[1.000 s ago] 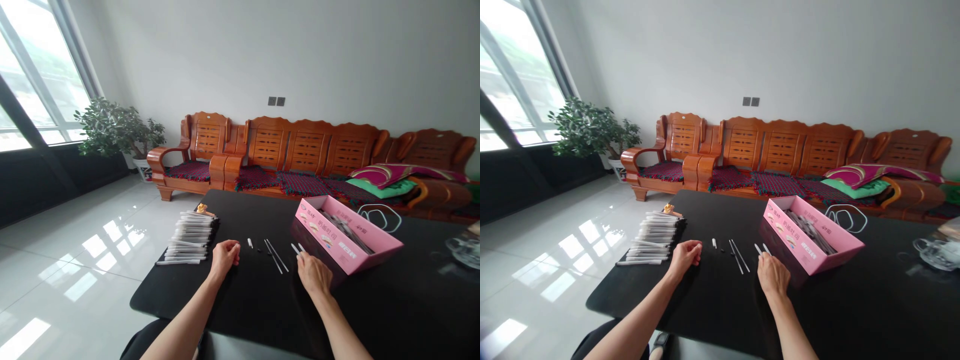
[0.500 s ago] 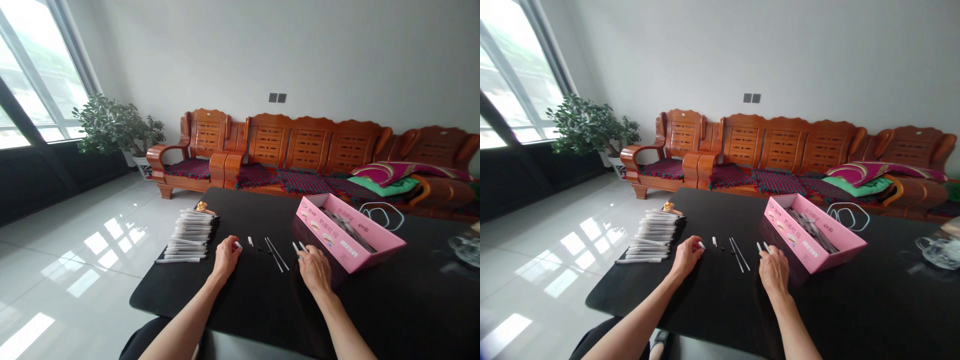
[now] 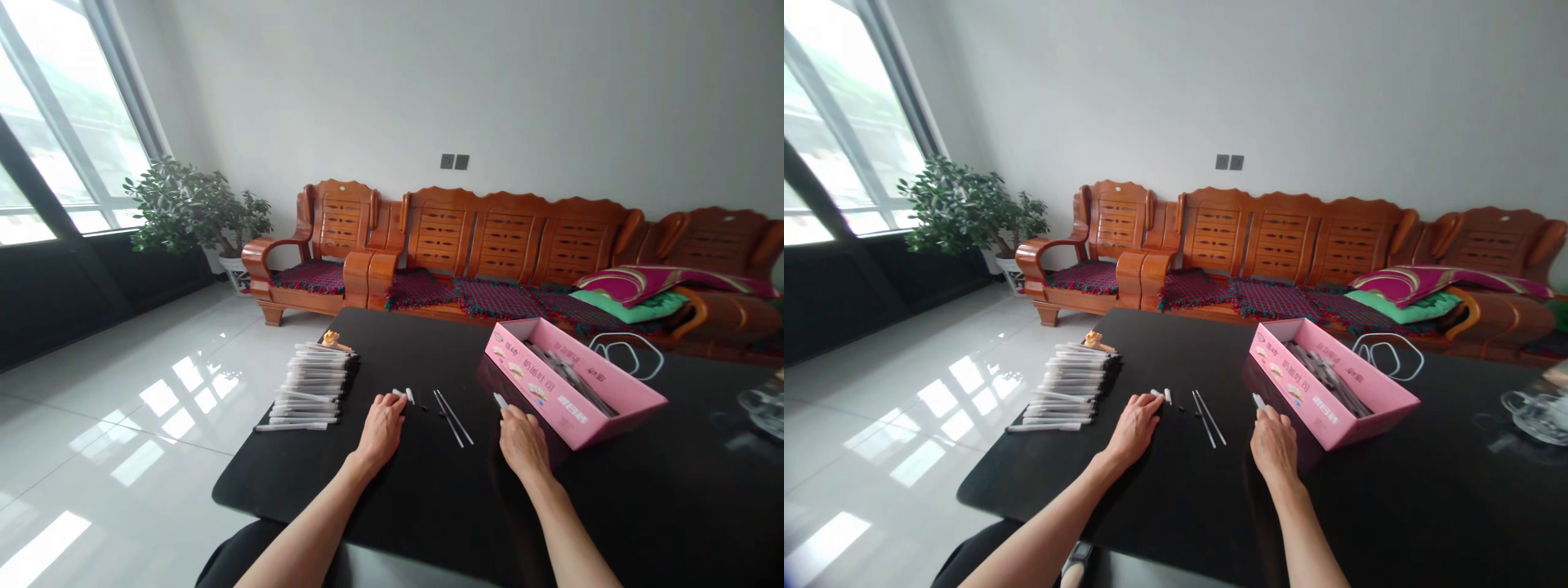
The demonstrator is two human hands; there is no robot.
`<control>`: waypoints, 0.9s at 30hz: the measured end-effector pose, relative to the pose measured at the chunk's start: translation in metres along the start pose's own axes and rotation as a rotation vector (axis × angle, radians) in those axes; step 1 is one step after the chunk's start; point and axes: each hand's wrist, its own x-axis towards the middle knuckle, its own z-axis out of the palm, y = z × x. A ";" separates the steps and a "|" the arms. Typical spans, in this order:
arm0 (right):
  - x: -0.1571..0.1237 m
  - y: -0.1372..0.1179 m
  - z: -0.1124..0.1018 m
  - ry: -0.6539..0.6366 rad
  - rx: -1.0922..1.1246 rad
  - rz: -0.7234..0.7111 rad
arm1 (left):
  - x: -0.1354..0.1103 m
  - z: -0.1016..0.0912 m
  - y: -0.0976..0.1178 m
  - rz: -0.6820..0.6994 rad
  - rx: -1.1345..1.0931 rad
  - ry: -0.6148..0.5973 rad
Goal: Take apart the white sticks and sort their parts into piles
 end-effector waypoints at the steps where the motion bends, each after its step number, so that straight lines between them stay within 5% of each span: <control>1: 0.001 0.001 0.001 0.004 -0.012 0.006 | 0.001 0.000 0.001 0.003 0.006 -0.013; 18: 0.002 0.000 0.004 0.032 0.006 0.047 | -0.005 -0.011 0.006 0.006 0.049 0.002; 21: 0.003 -0.001 -0.020 0.200 0.038 0.013 | -0.007 -0.013 0.005 0.005 0.041 0.035; 24: 0.010 0.013 -0.059 0.384 0.056 0.141 | -0.008 -0.016 0.004 0.008 0.022 0.077; 27: 0.019 0.048 -0.085 0.327 0.040 0.350 | -0.008 -0.020 0.001 0.026 0.015 0.122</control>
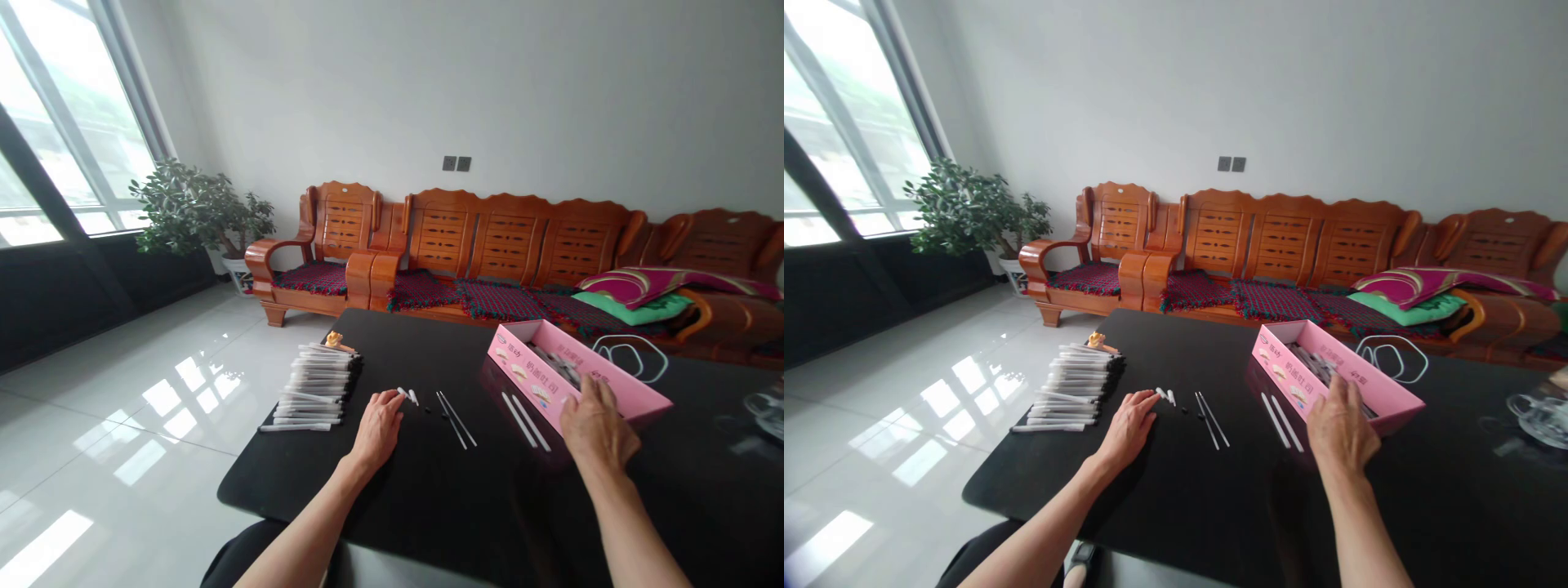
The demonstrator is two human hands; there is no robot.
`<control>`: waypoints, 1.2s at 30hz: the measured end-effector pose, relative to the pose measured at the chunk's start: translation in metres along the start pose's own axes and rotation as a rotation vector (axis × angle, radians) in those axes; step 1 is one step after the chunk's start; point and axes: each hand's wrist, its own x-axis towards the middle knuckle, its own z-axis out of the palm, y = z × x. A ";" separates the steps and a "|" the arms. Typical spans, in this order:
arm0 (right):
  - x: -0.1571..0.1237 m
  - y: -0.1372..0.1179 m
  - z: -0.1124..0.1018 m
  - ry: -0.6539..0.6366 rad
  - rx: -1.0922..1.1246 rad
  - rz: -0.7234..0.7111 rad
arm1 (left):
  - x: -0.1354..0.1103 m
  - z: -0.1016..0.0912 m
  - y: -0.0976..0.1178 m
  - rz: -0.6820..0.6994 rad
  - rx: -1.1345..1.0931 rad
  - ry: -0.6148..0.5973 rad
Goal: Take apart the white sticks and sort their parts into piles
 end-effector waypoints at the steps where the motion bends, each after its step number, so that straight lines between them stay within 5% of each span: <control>1: 0.007 0.012 -0.002 -0.078 -0.035 0.058 | 0.000 -0.001 -0.001 0.007 0.001 0.014; 3: 0.013 0.035 -0.001 -0.238 -0.063 0.059 | 0.000 -0.004 -0.003 0.015 0.010 0.039; 8: 0.002 0.066 0.006 -0.158 0.000 -0.093 | 0.001 -0.017 -0.008 -0.020 0.051 0.079; 15: -0.001 0.073 -0.015 -0.303 0.026 0.036 | 0.010 -0.062 -0.043 -0.243 0.172 0.195; 18: -0.005 0.051 -0.033 -0.154 0.054 -0.020 | 0.010 -0.084 -0.063 -0.378 0.246 0.149; 23: -0.024 -0.024 -0.048 0.118 0.312 -0.178 | -0.001 -0.100 -0.083 -0.436 0.312 -0.075; 28: -0.057 -0.075 -0.018 -0.030 0.666 -0.304 | -0.007 -0.093 -0.093 -0.389 0.353 -0.144; 32: -0.086 -0.086 0.009 -0.147 0.761 -0.369 | -0.003 -0.087 -0.099 -0.409 0.354 -0.164; 36: -0.103 -0.093 0.013 -0.269 0.775 -0.394 | -0.002 -0.086 -0.099 -0.388 0.381 -0.135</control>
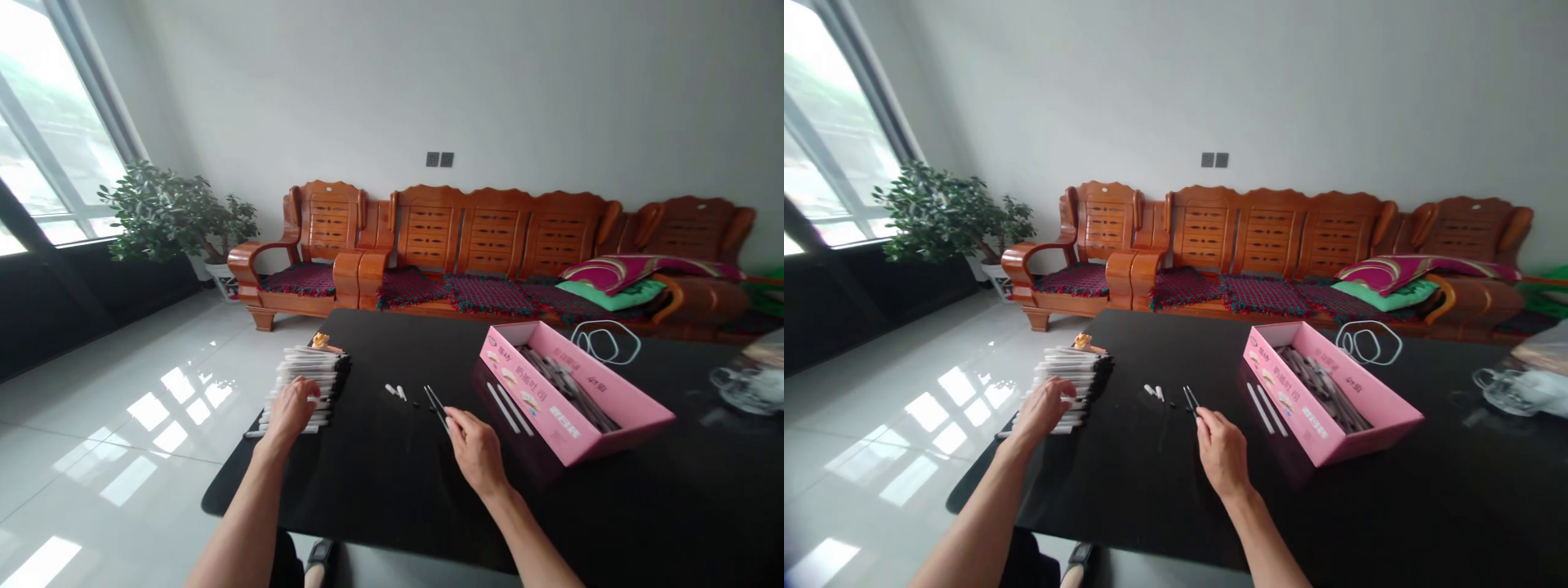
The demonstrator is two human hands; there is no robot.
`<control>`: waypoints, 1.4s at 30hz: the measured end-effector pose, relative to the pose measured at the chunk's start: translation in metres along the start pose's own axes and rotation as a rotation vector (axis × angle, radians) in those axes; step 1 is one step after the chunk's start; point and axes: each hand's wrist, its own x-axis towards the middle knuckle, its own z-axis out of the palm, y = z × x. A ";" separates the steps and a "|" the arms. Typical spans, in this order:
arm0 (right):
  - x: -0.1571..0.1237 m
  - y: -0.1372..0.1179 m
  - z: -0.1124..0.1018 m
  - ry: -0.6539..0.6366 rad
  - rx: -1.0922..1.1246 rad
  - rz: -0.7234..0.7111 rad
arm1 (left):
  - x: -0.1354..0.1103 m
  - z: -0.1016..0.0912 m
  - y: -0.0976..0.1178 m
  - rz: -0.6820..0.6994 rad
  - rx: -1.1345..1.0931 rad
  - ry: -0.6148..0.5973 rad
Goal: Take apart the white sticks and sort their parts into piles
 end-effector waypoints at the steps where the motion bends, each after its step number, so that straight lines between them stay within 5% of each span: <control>1: -0.001 -0.003 0.001 -0.022 0.006 0.006 | -0.001 -0.001 0.001 0.011 0.002 0.015; 7: -0.003 -0.019 0.002 -0.064 0.132 0.032 | -0.008 -0.020 0.028 0.013 0.023 0.107; 12: -0.006 -0.032 0.002 -0.076 0.368 0.083 | -0.028 -0.029 0.085 0.254 -0.181 0.286; 18: -0.005 -0.049 0.007 -0.278 0.800 0.348 | -0.056 -0.008 0.138 0.524 -0.426 0.216; 25: -0.005 -0.056 0.007 -0.371 1.012 0.424 | -0.069 0.006 0.154 0.661 -0.492 0.123; 27: -0.003 -0.058 0.004 -0.337 1.019 0.456 | -0.068 0.005 0.155 0.606 -0.591 0.167; 30: -0.001 -0.060 -0.001 -0.266 1.046 0.518 | -0.064 0.005 0.152 0.334 -0.827 0.223; 33: -0.001 -0.059 -0.002 -0.269 1.049 0.511 | -0.059 0.010 0.149 0.079 -1.179 0.019; 37: -0.005 -0.054 0.004 -0.365 1.016 0.479 | -0.056 0.019 0.150 -0.035 -1.621 -0.335; 42: -0.007 -0.050 0.011 -0.460 1.129 0.579 | -0.057 0.024 0.150 -0.127 -1.744 -0.362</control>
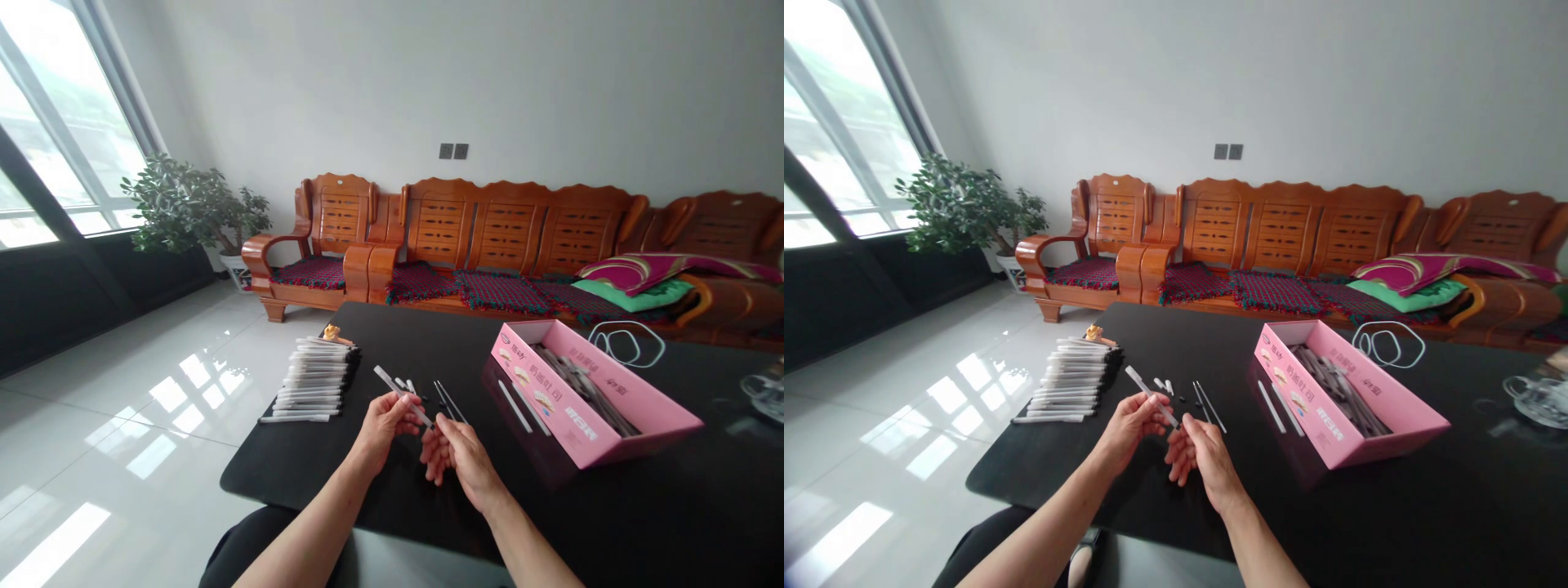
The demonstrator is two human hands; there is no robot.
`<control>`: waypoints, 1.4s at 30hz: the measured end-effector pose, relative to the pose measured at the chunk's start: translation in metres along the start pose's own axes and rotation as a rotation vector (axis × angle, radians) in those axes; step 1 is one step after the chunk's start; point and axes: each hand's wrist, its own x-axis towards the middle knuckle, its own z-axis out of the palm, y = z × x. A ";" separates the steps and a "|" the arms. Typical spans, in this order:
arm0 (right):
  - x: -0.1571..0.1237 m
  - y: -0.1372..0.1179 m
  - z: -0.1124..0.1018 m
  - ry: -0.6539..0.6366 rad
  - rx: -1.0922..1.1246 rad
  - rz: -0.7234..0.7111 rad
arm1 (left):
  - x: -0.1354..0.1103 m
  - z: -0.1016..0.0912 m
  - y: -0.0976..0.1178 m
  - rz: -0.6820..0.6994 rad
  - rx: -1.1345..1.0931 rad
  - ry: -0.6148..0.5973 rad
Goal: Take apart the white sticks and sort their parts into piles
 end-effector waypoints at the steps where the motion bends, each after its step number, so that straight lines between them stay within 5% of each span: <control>1: 0.000 -0.001 0.000 -0.015 0.018 0.016 | 0.000 0.000 0.000 -0.006 -0.007 0.005; 26: -0.001 -0.007 0.005 0.059 -0.037 -0.071 | 0.000 -0.001 -0.004 0.017 -0.045 0.029; 42: 0.001 -0.002 0.003 0.050 0.000 0.024 | 0.001 -0.002 -0.007 0.020 -0.041 0.052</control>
